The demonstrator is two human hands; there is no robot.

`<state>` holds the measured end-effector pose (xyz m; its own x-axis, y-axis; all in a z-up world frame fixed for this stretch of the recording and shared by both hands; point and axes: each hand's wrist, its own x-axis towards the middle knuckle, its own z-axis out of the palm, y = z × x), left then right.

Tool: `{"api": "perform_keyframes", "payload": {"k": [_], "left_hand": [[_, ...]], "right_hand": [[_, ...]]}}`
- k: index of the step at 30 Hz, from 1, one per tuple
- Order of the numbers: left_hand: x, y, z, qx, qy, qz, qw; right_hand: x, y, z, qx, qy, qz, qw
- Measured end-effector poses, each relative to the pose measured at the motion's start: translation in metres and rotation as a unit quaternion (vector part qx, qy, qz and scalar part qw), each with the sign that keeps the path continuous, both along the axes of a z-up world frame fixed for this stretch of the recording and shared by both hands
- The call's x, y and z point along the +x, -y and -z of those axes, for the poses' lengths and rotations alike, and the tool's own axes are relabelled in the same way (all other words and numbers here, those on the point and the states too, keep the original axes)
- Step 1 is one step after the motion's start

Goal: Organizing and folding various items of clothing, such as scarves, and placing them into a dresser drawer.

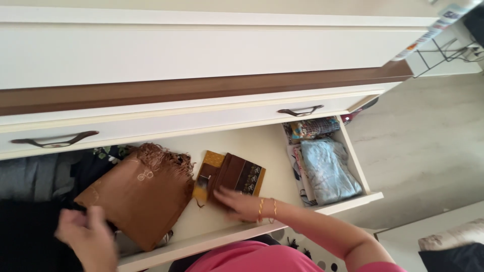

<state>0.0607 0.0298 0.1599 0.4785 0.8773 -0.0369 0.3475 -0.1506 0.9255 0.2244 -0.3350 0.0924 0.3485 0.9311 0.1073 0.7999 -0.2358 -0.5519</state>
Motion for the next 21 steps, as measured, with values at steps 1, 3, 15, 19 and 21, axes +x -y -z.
{"api": "perform_keyframes", "payload": {"k": [1,3,15,19,21], "left_hand": [[0.008,0.019,-0.023,0.0,-0.002,-0.003,1.0],[0.02,0.06,-0.066,0.277,0.027,0.211,0.937],[0.127,0.199,0.033,0.258,-0.412,0.5,0.716],[0.137,0.208,0.06,0.315,-0.388,0.515,0.696],[0.146,0.21,0.087,0.214,-0.413,0.523,0.715]], "right_hand": [[0.007,0.002,0.004,0.0,-0.002,-0.003,1.0],[0.018,0.01,0.013,-0.199,-0.038,0.039,0.978],[0.114,0.009,-0.013,-0.254,0.163,-0.024,0.953],[0.105,0.051,-0.007,-0.206,0.124,0.086,0.967],[0.098,0.057,-0.015,-0.17,0.116,0.11,0.972]]}}
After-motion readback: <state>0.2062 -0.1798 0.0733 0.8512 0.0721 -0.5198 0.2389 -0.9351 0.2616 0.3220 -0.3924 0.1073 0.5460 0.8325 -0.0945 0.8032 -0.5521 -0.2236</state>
